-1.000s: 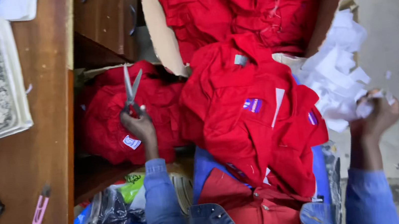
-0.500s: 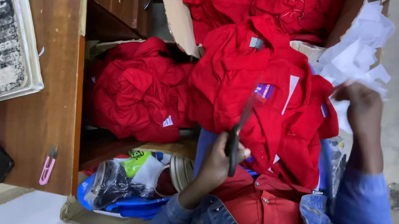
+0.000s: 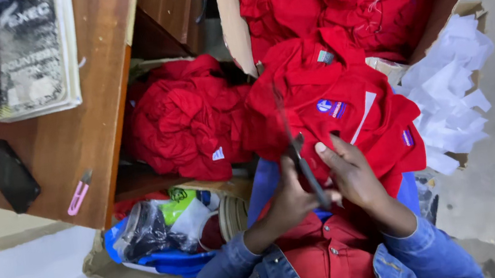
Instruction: The person sits on a low chair and uses scissors to cut white paper pieces from red garments. They repeatedly pick up a garment, cut the paper, and place the garment back into a pile on their lap.
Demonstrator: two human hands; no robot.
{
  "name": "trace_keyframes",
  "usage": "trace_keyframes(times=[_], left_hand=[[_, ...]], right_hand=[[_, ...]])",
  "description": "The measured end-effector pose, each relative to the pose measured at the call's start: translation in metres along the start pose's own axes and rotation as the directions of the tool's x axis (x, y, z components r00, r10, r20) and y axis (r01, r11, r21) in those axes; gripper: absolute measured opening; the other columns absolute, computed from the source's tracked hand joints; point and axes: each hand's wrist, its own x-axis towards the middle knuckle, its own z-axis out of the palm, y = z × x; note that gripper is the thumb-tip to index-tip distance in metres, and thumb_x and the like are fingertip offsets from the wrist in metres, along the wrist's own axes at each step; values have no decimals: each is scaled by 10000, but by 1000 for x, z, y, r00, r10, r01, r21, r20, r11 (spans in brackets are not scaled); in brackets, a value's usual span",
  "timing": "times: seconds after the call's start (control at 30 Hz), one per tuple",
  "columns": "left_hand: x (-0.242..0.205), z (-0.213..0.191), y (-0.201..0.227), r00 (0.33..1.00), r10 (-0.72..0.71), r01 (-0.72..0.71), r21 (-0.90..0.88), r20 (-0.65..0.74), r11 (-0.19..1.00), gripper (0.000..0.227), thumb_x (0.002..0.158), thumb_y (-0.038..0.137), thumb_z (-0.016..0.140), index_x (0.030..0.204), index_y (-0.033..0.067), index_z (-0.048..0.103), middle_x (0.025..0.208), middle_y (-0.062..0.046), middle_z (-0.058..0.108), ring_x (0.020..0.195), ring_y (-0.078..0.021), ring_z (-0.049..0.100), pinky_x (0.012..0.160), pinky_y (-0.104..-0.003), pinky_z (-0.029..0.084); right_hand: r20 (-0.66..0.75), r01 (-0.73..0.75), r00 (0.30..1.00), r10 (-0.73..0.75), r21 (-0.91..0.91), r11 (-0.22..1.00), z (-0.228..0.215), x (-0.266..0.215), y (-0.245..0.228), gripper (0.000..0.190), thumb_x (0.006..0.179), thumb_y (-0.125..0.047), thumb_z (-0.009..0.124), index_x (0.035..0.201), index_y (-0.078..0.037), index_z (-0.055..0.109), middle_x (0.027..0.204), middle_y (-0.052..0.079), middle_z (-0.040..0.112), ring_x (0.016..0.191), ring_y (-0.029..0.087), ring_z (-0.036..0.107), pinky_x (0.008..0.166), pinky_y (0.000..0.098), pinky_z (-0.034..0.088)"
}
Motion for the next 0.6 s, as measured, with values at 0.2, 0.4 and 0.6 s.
trace_keyframes(times=[0.2, 0.4, 0.6], left_hand=[[36, -14, -138, 821, 283, -355, -55, -496, 933, 491, 780, 153, 936, 1129, 96, 595, 1141, -78, 611, 1280, -219, 542, 1179, -370, 361], [53, -77, -150, 949, -66, 162, -299, 307, 940, 589, 606, -26, 991, 1110, -9, 688, 671, -66, 660, 468, -136, 628, 359, -224, 465], [73, -73, -92, 812, 64, 85, -226, 580, 970, 298, 691, -31, 938, 692, 16, 644, 406, -56, 564, 332, -54, 551, 312, -141, 343]], right_hand=[[171, 112, 980, -101, -57, 992, 42, -1, -12, 338, 1065, -79, 527, 1358, -14, 684, 1040, 78, 734, 944, 143, 644, 838, 321, 541], [190, 398, 915, -355, -562, 725, 40, 21, -41, 82, 961, -20, 625, 901, -68, 652, 843, 106, 607, 880, 331, 608, 809, 449, 482], [177, 322, 947, -269, -463, 826, 50, 27, -65, 108, 951, -153, 667, 965, -49, 691, 769, 75, 632, 761, 239, 581, 673, 379, 469]])
